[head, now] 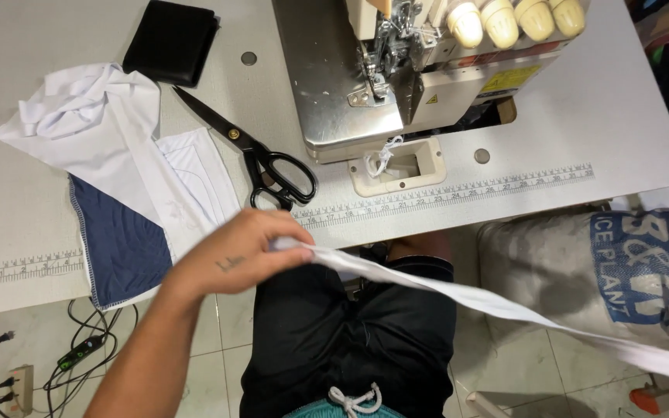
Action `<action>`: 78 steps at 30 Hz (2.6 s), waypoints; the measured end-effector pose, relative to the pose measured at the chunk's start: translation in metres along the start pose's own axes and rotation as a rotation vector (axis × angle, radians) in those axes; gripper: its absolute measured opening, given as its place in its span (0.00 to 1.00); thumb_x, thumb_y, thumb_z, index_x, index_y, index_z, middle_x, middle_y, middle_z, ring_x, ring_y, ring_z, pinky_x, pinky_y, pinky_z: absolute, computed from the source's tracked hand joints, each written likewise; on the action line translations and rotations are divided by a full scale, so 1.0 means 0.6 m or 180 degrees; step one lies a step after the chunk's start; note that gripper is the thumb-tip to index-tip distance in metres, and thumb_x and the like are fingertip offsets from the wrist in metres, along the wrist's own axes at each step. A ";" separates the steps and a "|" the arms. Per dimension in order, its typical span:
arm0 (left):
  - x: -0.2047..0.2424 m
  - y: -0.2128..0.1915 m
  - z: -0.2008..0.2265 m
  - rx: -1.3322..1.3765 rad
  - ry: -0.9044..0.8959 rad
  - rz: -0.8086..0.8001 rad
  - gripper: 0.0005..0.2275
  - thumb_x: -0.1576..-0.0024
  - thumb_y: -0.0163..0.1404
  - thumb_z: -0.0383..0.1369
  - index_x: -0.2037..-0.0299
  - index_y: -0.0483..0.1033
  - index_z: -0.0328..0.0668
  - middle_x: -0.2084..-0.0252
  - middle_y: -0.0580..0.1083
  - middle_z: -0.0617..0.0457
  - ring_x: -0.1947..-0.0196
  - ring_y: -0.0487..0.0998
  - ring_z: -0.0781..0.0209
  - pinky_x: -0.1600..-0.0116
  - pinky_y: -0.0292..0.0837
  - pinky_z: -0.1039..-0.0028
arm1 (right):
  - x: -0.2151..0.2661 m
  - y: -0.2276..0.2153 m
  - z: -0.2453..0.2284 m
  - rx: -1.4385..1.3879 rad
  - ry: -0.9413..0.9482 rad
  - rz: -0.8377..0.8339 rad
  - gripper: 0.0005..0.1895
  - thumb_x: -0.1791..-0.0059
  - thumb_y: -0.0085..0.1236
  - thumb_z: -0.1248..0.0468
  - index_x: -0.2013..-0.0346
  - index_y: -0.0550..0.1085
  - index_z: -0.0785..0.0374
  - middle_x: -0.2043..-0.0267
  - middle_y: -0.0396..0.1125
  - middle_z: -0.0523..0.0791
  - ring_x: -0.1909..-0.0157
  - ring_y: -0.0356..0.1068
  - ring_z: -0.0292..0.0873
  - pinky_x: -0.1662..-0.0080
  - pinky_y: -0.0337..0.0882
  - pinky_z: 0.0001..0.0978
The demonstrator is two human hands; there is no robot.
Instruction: Using an overlock sewing machine to finish the edges of fabric strips, including trimming with scissors.
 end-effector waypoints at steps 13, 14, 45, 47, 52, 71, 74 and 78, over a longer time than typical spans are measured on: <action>-0.086 0.025 0.212 -0.1132 0.1212 0.0398 0.04 0.38 0.60 0.36 0.56 0.85 0.57 0.62 0.83 0.51 0.58 0.86 0.39 0.53 0.83 0.50 | -0.001 0.630 -0.502 -0.1346 -0.0285 -0.1299 0.29 0.49 0.67 0.84 0.32 0.79 0.73 0.56 0.81 0.55 0.60 0.77 0.39 0.58 0.81 0.34; -0.091 0.001 0.204 -0.0916 0.1090 0.0637 0.05 0.39 0.60 0.35 0.55 0.86 0.58 0.61 0.84 0.52 0.59 0.86 0.44 0.53 0.83 0.54 | -0.011 0.631 -0.493 -0.1282 -0.0168 -0.1148 0.26 0.48 0.67 0.83 0.35 0.81 0.70 0.59 0.81 0.53 0.65 0.72 0.35 0.61 0.79 0.30; -0.185 -0.056 0.112 -0.2122 0.1507 0.3385 0.06 0.37 0.72 0.33 0.59 0.87 0.52 0.54 0.78 0.58 0.48 0.79 0.54 0.24 0.54 0.48 | -0.169 0.818 -0.558 0.1172 0.0103 -0.2561 0.47 0.50 0.46 0.66 0.13 0.61 0.52 0.74 0.67 0.47 0.70 0.64 0.54 0.59 0.69 0.47; -0.187 -0.054 0.110 -0.2222 0.1516 0.3336 0.06 0.37 0.70 0.35 0.64 0.86 0.53 0.54 0.78 0.57 0.47 0.78 0.53 0.25 0.54 0.44 | -0.174 0.821 -0.557 0.1077 0.0061 -0.2510 0.44 0.50 0.46 0.65 0.15 0.64 0.58 0.73 0.68 0.46 0.69 0.67 0.52 0.58 0.71 0.45; -0.187 -0.053 0.102 -0.2145 0.1472 0.3455 0.06 0.38 0.71 0.35 0.64 0.87 0.55 0.54 0.78 0.58 0.48 0.78 0.54 0.26 0.56 0.44 | -0.170 0.815 -0.545 0.0830 0.0309 -0.2209 0.39 0.49 0.50 0.66 0.20 0.69 0.53 0.69 0.71 0.40 0.70 0.66 0.44 0.56 0.72 0.36; -0.203 -0.041 0.062 -0.1702 0.1484 0.3688 0.06 0.42 0.72 0.38 0.61 0.88 0.55 0.56 0.79 0.58 0.42 0.80 0.49 0.22 0.54 0.39 | -0.124 0.825 -0.387 -0.1491 0.0944 -0.1739 0.20 0.41 0.63 0.68 0.34 0.78 0.72 0.58 0.84 0.53 0.59 0.78 0.40 0.55 0.83 0.38; -0.203 -0.040 0.063 -0.1719 0.1523 0.3691 0.06 0.42 0.72 0.38 0.61 0.88 0.54 0.55 0.79 0.57 0.42 0.80 0.48 0.22 0.53 0.39 | -0.111 0.812 -0.404 -0.1346 0.1009 -0.1770 0.17 0.42 0.64 0.68 0.39 0.84 0.71 0.61 0.85 0.52 0.58 0.78 0.39 0.53 0.83 0.39; -0.201 -0.043 0.072 -0.1752 0.1492 0.3691 0.05 0.41 0.71 0.38 0.60 0.88 0.55 0.55 0.79 0.58 0.42 0.79 0.49 0.21 0.53 0.40 | -0.090 0.794 -0.387 -0.1243 0.1132 -0.1846 0.13 0.43 0.67 0.67 0.46 0.88 0.70 0.63 0.86 0.54 0.60 0.80 0.42 0.54 0.84 0.43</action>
Point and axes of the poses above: each hand's wrist, its own x-axis away from the middle knuckle, its own y-axis out of the palm, z = x × y, the point moved 7 cm from there along -x, towards the middle knuckle
